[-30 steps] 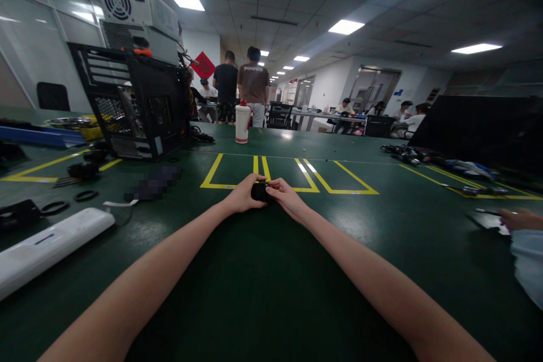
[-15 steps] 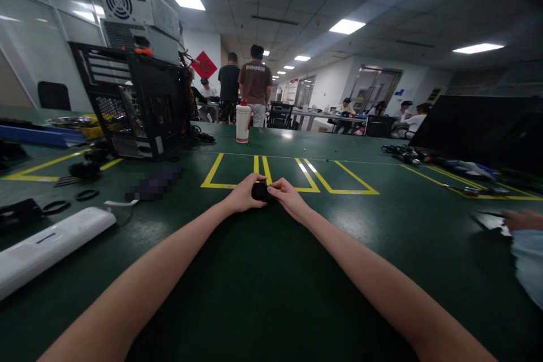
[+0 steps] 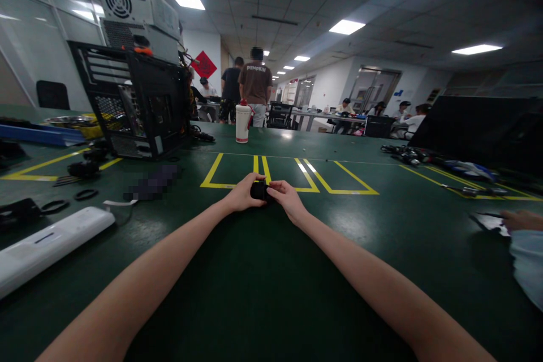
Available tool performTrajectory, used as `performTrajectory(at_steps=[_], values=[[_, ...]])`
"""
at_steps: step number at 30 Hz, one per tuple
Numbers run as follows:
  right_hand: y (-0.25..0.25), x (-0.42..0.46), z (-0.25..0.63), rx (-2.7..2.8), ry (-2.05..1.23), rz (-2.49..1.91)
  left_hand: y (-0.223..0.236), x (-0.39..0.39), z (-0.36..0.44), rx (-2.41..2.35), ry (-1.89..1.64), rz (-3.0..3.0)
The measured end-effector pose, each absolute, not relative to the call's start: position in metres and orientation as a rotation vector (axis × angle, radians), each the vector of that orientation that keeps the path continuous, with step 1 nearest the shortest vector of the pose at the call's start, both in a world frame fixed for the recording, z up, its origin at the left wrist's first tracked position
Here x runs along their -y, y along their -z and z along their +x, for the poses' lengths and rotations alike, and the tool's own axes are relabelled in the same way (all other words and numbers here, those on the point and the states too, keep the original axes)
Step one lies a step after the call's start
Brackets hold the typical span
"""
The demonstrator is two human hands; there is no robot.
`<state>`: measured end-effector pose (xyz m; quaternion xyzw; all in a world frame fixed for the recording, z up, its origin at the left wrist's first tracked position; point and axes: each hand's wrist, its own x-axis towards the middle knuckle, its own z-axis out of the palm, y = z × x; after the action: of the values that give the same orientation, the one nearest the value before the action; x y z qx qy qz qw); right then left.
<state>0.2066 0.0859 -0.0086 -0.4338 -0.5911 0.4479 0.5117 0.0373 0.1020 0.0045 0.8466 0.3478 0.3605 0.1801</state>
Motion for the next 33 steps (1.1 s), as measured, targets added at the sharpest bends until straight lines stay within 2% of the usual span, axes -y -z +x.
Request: performTrajectory(at_steps=[6, 16, 23, 28, 33], values=[[0.009, -0.088, 0.210, 1.443, -0.783, -1.233, -0.006, -0.106, 0.031, -0.966, -1.007, 2.359], [0.002, -0.071, 0.214, 1.912, -0.492, -1.487, -0.005, -0.111, 0.013, -1.217, -0.860, 2.100], [-0.009, -0.036, 0.218, 1.878, -0.707, -1.388, -0.012, -0.075, 0.017, -1.159, -0.864, 2.080], [-0.026, 0.057, 0.219, 2.021, -0.968, -1.316, -0.017, 0.018, 0.017, -0.937, -0.722, 2.120], [-0.027, 0.125, 0.207, 1.972, -1.256, -1.290, -0.021, 0.101, 0.009, -0.950, -0.643, 2.111]])
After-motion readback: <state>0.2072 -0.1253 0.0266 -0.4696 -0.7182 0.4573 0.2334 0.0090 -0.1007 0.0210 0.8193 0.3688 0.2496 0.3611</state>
